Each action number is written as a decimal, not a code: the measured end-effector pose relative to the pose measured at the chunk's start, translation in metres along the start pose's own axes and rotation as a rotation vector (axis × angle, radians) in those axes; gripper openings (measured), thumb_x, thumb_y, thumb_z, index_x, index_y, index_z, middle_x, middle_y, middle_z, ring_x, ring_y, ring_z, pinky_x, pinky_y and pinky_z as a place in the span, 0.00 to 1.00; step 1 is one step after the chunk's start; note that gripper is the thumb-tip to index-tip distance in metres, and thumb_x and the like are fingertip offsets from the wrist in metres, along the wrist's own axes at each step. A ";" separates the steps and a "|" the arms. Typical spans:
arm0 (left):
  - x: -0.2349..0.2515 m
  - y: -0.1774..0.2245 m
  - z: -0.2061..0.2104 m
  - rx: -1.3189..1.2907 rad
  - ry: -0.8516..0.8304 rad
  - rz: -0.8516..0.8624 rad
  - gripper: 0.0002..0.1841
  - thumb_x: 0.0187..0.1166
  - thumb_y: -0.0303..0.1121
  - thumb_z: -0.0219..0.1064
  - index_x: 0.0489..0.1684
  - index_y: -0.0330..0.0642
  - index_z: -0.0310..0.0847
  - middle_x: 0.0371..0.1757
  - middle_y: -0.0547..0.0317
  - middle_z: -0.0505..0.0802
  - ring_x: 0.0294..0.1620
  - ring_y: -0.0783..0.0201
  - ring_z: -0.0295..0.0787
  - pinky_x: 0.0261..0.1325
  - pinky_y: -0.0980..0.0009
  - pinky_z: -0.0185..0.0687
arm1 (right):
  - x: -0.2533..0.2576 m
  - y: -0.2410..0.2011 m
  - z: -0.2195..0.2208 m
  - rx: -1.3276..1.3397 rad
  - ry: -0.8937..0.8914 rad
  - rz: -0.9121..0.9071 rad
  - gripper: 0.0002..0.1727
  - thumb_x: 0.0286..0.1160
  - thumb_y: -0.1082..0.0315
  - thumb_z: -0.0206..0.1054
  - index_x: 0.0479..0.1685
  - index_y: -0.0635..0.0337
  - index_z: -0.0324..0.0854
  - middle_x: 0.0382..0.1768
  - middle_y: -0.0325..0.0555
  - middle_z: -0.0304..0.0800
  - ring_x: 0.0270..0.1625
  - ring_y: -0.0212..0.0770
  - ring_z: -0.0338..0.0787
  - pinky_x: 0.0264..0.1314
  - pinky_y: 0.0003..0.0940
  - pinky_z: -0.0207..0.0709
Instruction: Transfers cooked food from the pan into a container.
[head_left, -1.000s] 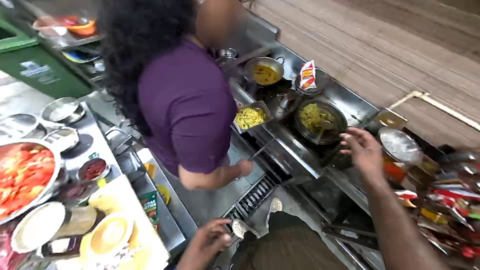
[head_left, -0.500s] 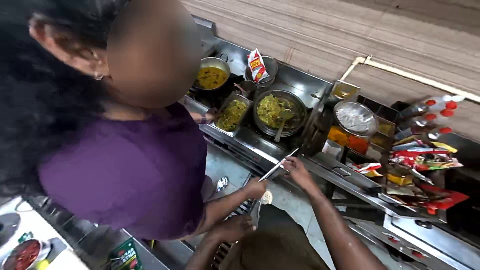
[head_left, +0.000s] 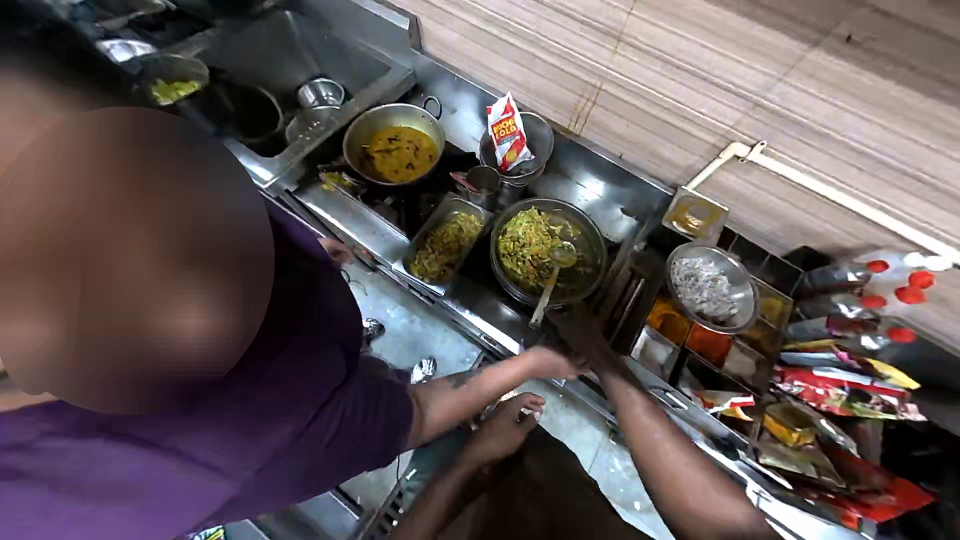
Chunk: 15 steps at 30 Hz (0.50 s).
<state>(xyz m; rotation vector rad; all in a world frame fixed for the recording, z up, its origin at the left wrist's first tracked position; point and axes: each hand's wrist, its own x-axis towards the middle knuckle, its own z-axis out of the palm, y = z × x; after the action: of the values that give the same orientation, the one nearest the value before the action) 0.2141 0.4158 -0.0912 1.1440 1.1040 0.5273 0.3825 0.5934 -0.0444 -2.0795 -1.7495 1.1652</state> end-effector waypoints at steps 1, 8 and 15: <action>0.003 0.007 -0.008 -0.024 0.015 0.016 0.19 0.90 0.39 0.58 0.75 0.44 0.78 0.71 0.57 0.88 0.63 0.63 0.90 0.67 0.60 0.88 | 0.011 -0.003 0.006 0.003 -0.028 0.050 0.39 0.75 0.34 0.67 0.73 0.57 0.76 0.57 0.64 0.89 0.56 0.63 0.90 0.56 0.69 0.82; -0.001 0.002 -0.120 -0.536 0.436 -0.184 0.17 0.93 0.33 0.53 0.72 0.34 0.75 0.53 0.42 0.94 0.42 0.51 0.96 0.48 0.56 0.93 | 0.039 -0.005 0.057 0.578 -0.113 0.300 0.31 0.85 0.47 0.64 0.72 0.65 0.76 0.51 0.60 0.89 0.46 0.52 0.92 0.49 0.51 0.89; 0.061 -0.075 -0.207 -0.615 1.010 -0.248 0.40 0.89 0.46 0.63 0.94 0.42 0.42 0.72 0.31 0.82 0.60 0.41 0.90 0.61 0.45 0.88 | 0.039 -0.032 0.031 1.140 -0.037 0.541 0.13 0.88 0.53 0.56 0.46 0.52 0.75 0.25 0.37 0.74 0.21 0.31 0.75 0.22 0.25 0.75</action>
<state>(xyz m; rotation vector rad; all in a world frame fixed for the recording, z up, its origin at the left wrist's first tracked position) 0.0404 0.5303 -0.1861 0.1356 1.7291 1.2057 0.3379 0.6276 -0.0641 -1.7151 -0.2371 1.7351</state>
